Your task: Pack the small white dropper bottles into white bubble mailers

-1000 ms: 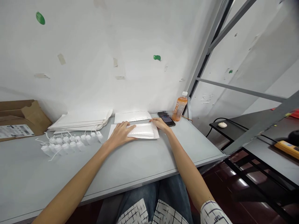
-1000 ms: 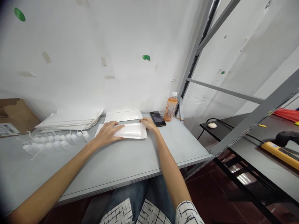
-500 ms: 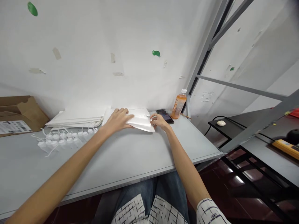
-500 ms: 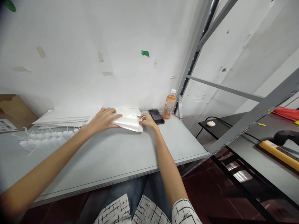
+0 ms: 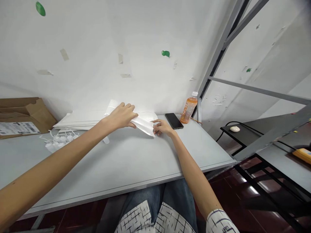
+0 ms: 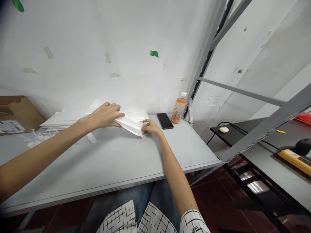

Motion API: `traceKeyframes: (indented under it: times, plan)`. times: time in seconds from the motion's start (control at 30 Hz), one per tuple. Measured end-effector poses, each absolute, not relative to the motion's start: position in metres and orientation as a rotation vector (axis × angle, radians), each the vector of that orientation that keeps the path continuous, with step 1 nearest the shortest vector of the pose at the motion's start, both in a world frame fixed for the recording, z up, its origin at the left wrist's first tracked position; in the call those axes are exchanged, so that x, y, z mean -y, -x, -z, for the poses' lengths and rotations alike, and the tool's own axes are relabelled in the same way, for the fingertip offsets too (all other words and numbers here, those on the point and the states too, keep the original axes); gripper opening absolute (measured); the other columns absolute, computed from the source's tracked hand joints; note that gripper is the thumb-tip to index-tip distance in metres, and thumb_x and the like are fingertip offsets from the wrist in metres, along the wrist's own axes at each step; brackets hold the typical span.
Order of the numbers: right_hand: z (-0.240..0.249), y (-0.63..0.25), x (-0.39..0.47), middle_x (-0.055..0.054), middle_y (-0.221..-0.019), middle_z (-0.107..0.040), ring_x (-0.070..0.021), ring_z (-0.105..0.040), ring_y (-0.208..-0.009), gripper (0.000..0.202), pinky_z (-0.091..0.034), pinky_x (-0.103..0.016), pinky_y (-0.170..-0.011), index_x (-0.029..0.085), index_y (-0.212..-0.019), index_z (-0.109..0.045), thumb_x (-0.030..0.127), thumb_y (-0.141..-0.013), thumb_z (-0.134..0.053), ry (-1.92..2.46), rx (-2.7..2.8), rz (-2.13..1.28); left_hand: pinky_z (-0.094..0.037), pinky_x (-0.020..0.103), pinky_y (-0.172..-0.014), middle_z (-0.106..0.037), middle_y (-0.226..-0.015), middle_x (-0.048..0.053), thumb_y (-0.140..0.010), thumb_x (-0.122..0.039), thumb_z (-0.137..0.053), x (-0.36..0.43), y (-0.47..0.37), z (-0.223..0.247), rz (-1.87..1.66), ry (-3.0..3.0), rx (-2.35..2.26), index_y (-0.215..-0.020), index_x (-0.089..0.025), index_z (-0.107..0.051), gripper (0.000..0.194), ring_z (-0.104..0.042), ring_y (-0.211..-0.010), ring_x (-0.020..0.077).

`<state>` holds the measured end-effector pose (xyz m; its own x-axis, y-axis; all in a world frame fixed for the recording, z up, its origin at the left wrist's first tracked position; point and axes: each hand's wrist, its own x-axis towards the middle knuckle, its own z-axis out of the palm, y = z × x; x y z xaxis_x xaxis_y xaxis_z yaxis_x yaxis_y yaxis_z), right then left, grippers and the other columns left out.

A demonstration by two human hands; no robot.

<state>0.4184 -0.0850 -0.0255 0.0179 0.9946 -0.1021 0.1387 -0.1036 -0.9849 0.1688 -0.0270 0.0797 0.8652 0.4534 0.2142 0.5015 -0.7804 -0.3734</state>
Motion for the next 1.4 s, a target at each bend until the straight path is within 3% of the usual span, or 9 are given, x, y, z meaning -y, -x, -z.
traceKeyframes:
  times: [0.23, 0.43, 0.63, 0.83, 0.97, 1.13, 1.3, 1.4]
  plan:
    - [0.025, -0.417, 0.087, 0.008, -0.057, -0.058, -0.0069, -0.048, -0.043, 0.047, -0.041, -0.019, -0.040, 0.015, -0.115, -0.058, 0.004, -0.070, -0.065, 1.412, 1.294, -1.174, -0.035, 0.031, -0.078, -0.062, -0.095, 0.009, -0.089, -0.060, -0.063, 0.047, -0.176, -0.100, 0.019, 2.496, 0.720, -0.093, -0.020, -0.071, 0.041, -0.058, -0.092, 0.0239]
    - [0.026, -0.417, 0.083, 0.002, -0.064, -0.064, -0.0097, -0.057, -0.048, 0.034, -0.042, -0.020, -0.041, 0.014, -0.113, -0.061, 0.013, -0.080, -0.067, 1.464, 1.242, -1.155, -0.035, 0.031, -0.077, -0.064, -0.100, 0.011, -0.088, -0.057, -0.066, 0.046, -0.173, -0.103, -0.024, 2.499, 0.796, -0.096, -0.021, -0.071, 0.038, -0.059, -0.095, 0.0246]
    - [0.015, -0.426, 0.090, -0.004, -0.073, -0.067, -0.0122, -0.062, -0.059, 0.022, -0.048, -0.022, -0.048, 0.015, -0.099, -0.067, 0.022, -0.080, -0.075, 1.468, 1.231, -1.237, -0.036, 0.033, -0.081, -0.065, -0.100, 0.010, -0.090, -0.060, -0.062, 0.038, -0.161, -0.099, -0.050, 2.454, 0.827, -0.100, -0.022, -0.071, 0.040, -0.059, -0.095, 0.0247]
    - [0.012, -0.432, 0.091, -0.004, -0.079, -0.071, -0.0143, -0.061, -0.071, 0.032, -0.042, -0.021, -0.051, 0.016, -0.096, -0.071, 0.026, -0.068, -0.084, 1.527, 1.491, -1.117, -0.037, 0.037, -0.087, -0.065, -0.101, 0.010, -0.090, -0.064, -0.057, 0.038, -0.150, -0.103, -0.029, 2.459, 0.840, -0.101, -0.024, -0.073, 0.045, -0.059, -0.099, 0.0267]
    - [0.022, -0.434, 0.084, -0.002, -0.076, -0.069, -0.0117, -0.057, -0.066, 0.030, -0.040, -0.021, -0.057, 0.014, -0.097, -0.072, 0.025, -0.070, -0.080, 1.612, 1.638, -0.946, -0.037, 0.038, -0.088, -0.065, -0.102, 0.010, -0.091, -0.063, -0.057, 0.042, -0.148, -0.106, -0.031, 2.460, 0.869, -0.102, -0.025, -0.073, 0.043, -0.058, -0.103, 0.0282]
    - [0.031, -0.434, 0.079, -0.004, -0.087, -0.068, -0.0143, -0.061, -0.075, 0.054, -0.045, -0.024, -0.066, 0.017, -0.118, -0.071, 0.031, -0.067, -0.083, 1.658, 1.694, -0.717, -0.037, 0.037, -0.087, -0.064, -0.103, 0.011, -0.091, -0.056, -0.062, 0.048, -0.151, -0.108, -0.073, 2.427, 0.873, -0.104, -0.023, -0.072, 0.037, -0.059, -0.101, 0.0279]
    - [0.033, -0.431, 0.078, -0.005, -0.089, -0.070, -0.0151, -0.062, -0.077, 0.030, -0.046, -0.025, -0.071, 0.018, -0.103, -0.077, 0.030, -0.075, -0.076, 1.671, 1.799, -0.589, -0.037, 0.037, -0.089, -0.064, -0.110, 0.011, -0.092, -0.058, -0.057, 0.039, -0.147, -0.109, -0.095, 2.429, 0.935, -0.115, -0.024, -0.070, 0.043, -0.058, -0.102, 0.0273]
    - [0.034, -0.429, 0.078, -0.006, -0.095, -0.072, -0.0146, -0.062, -0.075, 0.029, -0.045, -0.025, -0.071, 0.019, -0.103, -0.077, 0.032, -0.077, -0.075, 1.690, 1.830, -0.545, -0.035, 0.039, -0.093, -0.063, -0.114, 0.012, -0.093, -0.062, -0.050, 0.021, -0.136, -0.114, -0.047, 2.439, 1.058, -0.124, -0.025, -0.068, 0.051, -0.057, -0.108, 0.0295]
